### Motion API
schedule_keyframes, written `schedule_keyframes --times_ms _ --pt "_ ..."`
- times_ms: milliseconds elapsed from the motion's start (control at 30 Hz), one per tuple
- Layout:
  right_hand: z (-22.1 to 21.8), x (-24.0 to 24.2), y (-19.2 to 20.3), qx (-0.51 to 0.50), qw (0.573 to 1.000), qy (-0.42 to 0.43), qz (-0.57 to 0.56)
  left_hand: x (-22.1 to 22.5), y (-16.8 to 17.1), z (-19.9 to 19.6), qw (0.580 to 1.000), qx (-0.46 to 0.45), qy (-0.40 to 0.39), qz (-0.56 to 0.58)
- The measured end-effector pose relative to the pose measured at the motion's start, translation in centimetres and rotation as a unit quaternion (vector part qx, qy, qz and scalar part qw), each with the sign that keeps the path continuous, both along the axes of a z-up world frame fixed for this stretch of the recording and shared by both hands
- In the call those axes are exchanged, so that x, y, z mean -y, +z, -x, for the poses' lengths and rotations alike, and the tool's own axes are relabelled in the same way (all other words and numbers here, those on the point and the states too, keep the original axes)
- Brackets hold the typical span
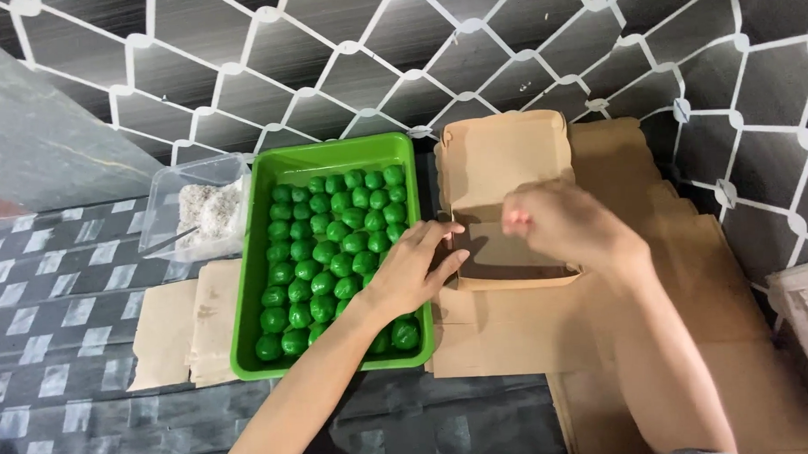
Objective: Packing green round food items into a cardboard box, sprinkling them with grated coconut using a spoon, and closing the box.
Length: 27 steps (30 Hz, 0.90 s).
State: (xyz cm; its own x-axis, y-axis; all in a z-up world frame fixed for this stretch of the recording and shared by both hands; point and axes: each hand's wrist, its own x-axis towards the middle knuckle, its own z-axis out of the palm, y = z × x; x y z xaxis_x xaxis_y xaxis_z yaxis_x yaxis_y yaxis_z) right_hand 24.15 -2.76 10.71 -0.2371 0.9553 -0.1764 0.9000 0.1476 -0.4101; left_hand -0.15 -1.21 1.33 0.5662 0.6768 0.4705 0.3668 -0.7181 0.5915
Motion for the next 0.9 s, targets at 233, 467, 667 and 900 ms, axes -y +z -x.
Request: schedule_keyframes --times_ms 233,467,667,900 --pt "-4.6 0.3 1.8 -0.105 0.983 -0.065 -0.137 -0.6 1.5 0.9 0.999 0.047 -0.002 0.017" --pt "-5.7 2.4 4.6 -0.136 0.954 -0.078 -0.255 -6.2 10.0 6.1 0.911 -0.226 0.255 0.231" --pt "-6.0 2.9 4.8 -0.128 0.950 -0.069 -0.277 -14.6 3.5 13.9 0.739 -0.551 0.317 0.223" --pt "-6.0 3.0 4.8 -0.114 0.955 -0.083 -0.260 -16.4 1.4 15.1 0.731 -0.598 0.277 0.175"
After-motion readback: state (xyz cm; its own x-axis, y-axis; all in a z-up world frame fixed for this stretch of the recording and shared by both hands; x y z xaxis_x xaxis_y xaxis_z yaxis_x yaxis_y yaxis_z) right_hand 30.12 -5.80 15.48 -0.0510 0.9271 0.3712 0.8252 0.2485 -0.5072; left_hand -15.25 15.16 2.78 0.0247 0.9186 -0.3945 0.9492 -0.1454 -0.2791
